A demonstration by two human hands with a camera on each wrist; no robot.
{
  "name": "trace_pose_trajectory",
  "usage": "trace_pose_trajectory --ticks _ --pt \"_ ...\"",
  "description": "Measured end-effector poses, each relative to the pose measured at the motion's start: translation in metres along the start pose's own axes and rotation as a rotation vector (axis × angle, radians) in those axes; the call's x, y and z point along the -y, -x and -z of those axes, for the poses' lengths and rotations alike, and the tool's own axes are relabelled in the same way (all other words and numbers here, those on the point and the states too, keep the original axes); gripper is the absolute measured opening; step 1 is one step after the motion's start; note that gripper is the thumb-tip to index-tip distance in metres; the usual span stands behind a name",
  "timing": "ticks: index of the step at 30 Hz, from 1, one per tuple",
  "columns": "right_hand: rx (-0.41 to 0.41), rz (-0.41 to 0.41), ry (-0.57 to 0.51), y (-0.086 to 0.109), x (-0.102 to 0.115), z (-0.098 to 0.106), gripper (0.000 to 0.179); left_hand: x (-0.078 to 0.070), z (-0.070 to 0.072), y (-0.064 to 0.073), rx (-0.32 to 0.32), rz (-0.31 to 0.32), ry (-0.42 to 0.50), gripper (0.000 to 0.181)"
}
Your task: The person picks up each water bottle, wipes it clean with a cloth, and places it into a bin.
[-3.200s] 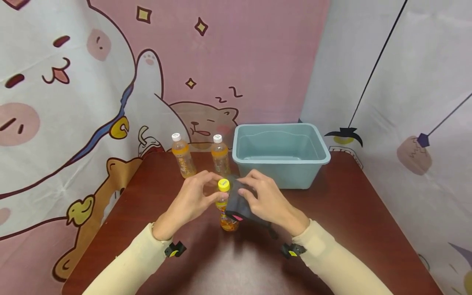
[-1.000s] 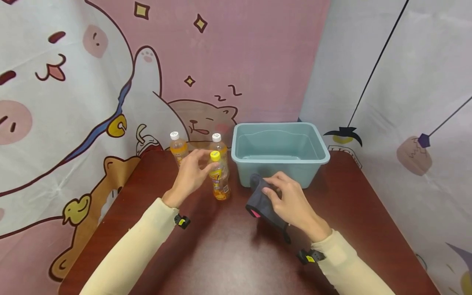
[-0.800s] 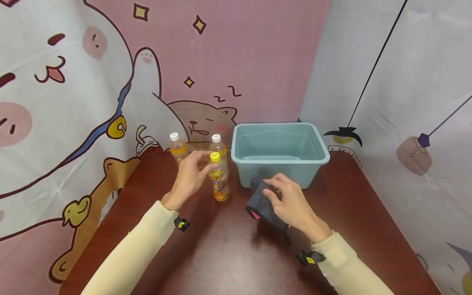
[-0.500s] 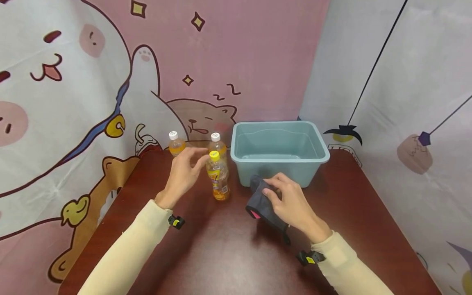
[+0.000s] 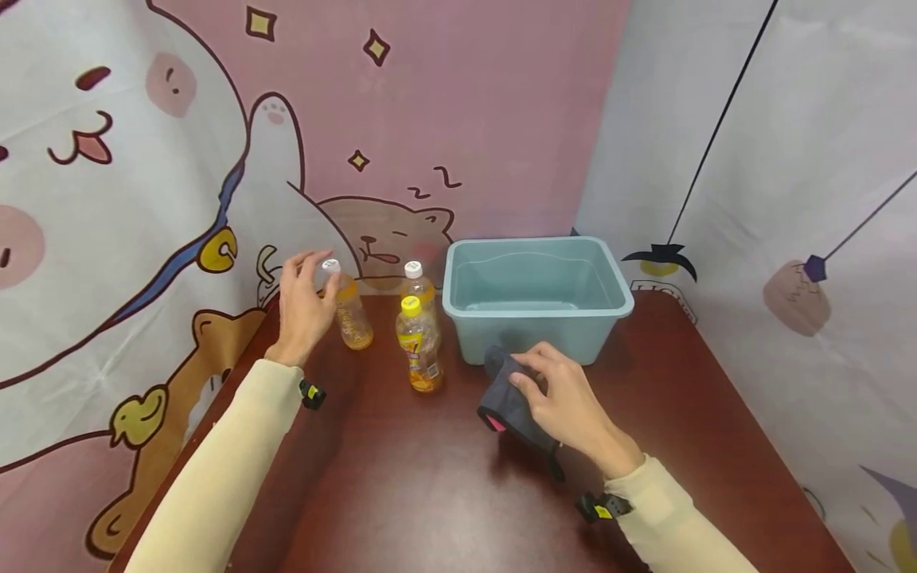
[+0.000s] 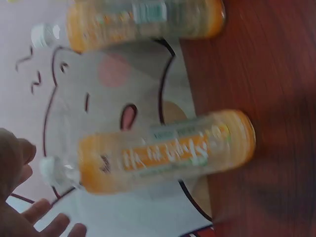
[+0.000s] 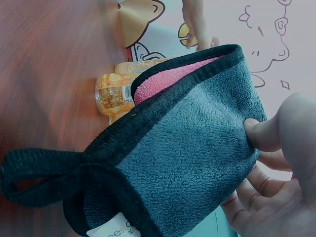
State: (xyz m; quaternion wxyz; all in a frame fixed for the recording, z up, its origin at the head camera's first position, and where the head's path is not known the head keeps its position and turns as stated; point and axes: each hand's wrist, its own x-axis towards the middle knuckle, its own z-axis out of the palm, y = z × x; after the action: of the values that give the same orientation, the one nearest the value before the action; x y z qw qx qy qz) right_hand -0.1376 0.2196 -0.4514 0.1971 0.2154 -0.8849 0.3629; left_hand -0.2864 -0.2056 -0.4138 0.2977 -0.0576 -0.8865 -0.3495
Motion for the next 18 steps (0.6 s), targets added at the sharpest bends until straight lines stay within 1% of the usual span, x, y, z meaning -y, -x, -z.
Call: trace_pose_trajectory --ticks 3,6,9,13,18 --pt "0.003 -0.009 0.005 0.003 -0.001 0.000 0.028 0.011 0.000 -0.005 0.071 0.045 -0.018 0.051" --pt "0.004 -0.016 0.007 0.005 -0.001 0.000 0.028 0.017 -0.001 -0.009 0.114 0.067 -0.020 0.054" --pt "0.004 -0.015 0.010 0.006 -0.001 0.001 0.028 0.018 -0.003 -0.013 0.114 0.048 -0.014 0.050" --pt "0.004 -0.012 0.016 0.006 -0.002 0.003 0.028 0.018 -0.005 -0.016 0.090 0.020 -0.003 0.038" --pt "-0.001 -0.021 0.014 0.007 -0.003 0.005 0.028 0.017 -0.004 -0.014 0.091 0.024 0.012 0.032"
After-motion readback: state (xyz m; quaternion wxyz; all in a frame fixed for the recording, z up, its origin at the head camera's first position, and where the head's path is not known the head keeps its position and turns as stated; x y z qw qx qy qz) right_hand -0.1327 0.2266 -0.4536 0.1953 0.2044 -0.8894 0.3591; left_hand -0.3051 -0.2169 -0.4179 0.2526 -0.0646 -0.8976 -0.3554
